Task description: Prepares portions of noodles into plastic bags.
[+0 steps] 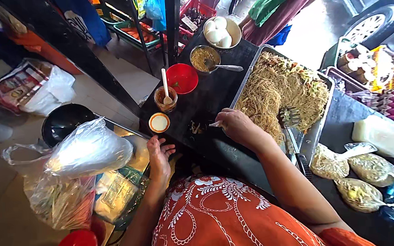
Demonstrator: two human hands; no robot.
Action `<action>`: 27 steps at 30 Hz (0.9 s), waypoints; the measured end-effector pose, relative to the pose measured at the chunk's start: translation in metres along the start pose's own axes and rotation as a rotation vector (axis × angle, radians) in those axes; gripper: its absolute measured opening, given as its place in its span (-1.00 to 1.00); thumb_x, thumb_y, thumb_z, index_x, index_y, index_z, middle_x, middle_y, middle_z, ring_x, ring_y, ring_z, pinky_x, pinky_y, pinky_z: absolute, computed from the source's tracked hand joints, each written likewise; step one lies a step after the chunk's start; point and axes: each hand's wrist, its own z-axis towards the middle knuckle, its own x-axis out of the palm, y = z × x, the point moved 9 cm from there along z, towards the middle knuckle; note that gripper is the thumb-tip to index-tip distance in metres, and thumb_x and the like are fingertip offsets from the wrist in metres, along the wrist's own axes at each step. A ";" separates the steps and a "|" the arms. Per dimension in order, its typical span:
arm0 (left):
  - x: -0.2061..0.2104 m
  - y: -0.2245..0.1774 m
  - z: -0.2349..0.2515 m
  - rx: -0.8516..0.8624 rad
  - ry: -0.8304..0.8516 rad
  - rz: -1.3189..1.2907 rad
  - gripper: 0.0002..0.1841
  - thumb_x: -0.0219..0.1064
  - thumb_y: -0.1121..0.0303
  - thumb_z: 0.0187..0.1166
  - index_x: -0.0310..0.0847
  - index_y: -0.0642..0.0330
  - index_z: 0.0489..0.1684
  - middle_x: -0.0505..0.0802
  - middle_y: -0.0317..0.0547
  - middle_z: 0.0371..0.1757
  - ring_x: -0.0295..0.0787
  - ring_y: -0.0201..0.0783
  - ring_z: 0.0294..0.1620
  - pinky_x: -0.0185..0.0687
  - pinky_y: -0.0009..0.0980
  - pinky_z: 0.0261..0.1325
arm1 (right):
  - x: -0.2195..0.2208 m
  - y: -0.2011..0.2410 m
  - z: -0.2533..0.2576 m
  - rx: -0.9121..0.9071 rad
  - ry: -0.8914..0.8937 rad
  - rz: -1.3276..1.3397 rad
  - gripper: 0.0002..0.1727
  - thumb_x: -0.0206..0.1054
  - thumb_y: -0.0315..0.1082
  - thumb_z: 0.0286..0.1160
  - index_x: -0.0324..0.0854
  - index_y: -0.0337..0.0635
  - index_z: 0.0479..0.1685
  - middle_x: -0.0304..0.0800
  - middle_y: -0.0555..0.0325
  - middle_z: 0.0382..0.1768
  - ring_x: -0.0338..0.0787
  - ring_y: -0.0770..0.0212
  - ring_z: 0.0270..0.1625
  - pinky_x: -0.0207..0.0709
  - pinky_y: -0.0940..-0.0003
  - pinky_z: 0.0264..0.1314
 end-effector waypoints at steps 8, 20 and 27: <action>0.002 0.016 -0.011 -0.002 0.082 0.079 -0.68 -0.14 0.31 0.89 0.27 0.27 0.43 0.70 0.03 0.05 0.81 -0.18 -0.26 0.81 -0.29 -0.19 | -0.044 -0.009 -0.016 0.029 -0.075 -0.159 -0.84 0.40 -0.59 0.43 0.84 -0.17 -0.19 0.84 -0.10 -0.09 0.83 -0.23 -0.05 0.65 -0.36 -0.02; 0.052 0.050 -0.042 -0.368 0.377 0.072 -0.71 -0.17 0.48 0.82 0.18 0.32 0.41 0.80 0.17 -0.07 0.89 0.01 -0.13 0.85 -0.09 0.01 | 0.055 0.025 0.036 0.339 0.305 -0.446 -0.54 0.40 -0.54 0.41 0.45 -0.47 0.31 0.61 -0.45 0.18 0.78 -0.41 0.09 0.67 -0.30 -0.04; 0.056 0.060 -0.044 -0.472 0.395 -0.043 -0.72 -0.17 0.44 0.79 0.23 0.30 0.34 0.82 0.17 -0.16 0.90 0.05 -0.17 0.85 -0.06 -0.03 | 0.030 0.051 0.034 0.230 0.206 -0.110 -0.64 0.31 -0.40 0.61 0.42 -0.40 0.26 0.74 -0.38 -0.16 0.82 -0.40 -0.05 0.65 -0.37 -0.08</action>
